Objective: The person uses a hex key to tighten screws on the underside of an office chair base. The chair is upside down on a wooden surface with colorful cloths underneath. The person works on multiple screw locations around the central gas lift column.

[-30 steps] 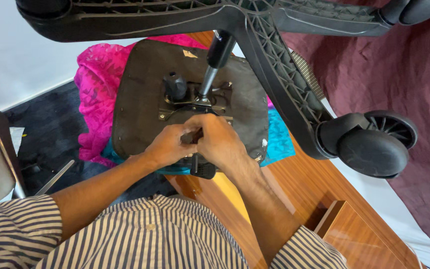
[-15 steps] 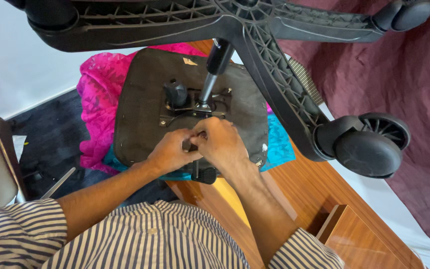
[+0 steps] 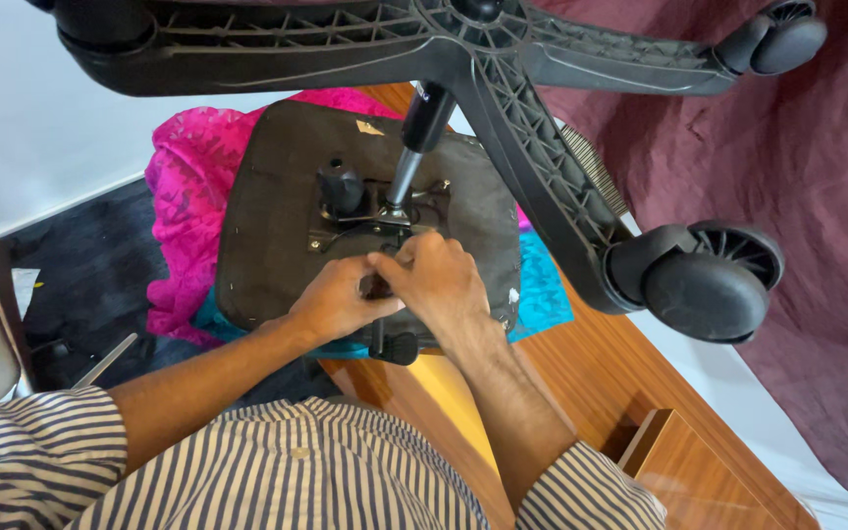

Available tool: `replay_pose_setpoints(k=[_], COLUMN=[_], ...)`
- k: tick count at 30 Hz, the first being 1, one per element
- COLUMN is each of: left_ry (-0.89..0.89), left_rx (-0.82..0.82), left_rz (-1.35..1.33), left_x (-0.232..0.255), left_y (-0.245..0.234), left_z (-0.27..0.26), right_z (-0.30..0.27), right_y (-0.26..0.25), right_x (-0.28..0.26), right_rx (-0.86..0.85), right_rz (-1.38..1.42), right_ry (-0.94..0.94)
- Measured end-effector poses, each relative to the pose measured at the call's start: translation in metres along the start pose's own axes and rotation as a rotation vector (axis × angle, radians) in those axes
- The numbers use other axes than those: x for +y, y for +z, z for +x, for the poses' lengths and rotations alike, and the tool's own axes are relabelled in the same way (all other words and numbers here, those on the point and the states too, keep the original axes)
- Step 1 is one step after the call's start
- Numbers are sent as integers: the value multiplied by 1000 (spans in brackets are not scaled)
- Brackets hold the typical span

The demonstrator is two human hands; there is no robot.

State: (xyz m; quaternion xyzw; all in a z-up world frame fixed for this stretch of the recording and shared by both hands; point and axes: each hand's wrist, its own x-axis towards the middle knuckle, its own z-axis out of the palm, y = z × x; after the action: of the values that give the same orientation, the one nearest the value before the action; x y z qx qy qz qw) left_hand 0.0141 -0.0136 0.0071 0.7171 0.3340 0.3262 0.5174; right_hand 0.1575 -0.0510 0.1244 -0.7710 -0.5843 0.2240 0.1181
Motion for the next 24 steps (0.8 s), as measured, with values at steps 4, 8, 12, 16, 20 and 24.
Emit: replay_pose_setpoints(k=[4, 8, 12, 16, 20, 24], left_ry=[139, 158, -18, -59, -69, 43], left_rx=[70, 72, 43, 19, -18, 1], left_rz=[181, 200, 126, 213, 206, 114], left_x=[-4, 2, 14, 22, 21, 14], left_y=[0, -2, -1, -5, -10, -5], left_z=[-1, -6, -12, -13, -14, -17], right_z=[-3, -7, -7, -17, -23, -18], right_y=[4, 2, 4, 4, -3, 7], right_x=[8, 13, 1, -2, 4, 0], right_rx=[172, 45, 7, 83, 62, 39], right_rz=[143, 204, 89, 159, 304, 140], right_ry=[-381, -510, -68, -137, -642, -249])
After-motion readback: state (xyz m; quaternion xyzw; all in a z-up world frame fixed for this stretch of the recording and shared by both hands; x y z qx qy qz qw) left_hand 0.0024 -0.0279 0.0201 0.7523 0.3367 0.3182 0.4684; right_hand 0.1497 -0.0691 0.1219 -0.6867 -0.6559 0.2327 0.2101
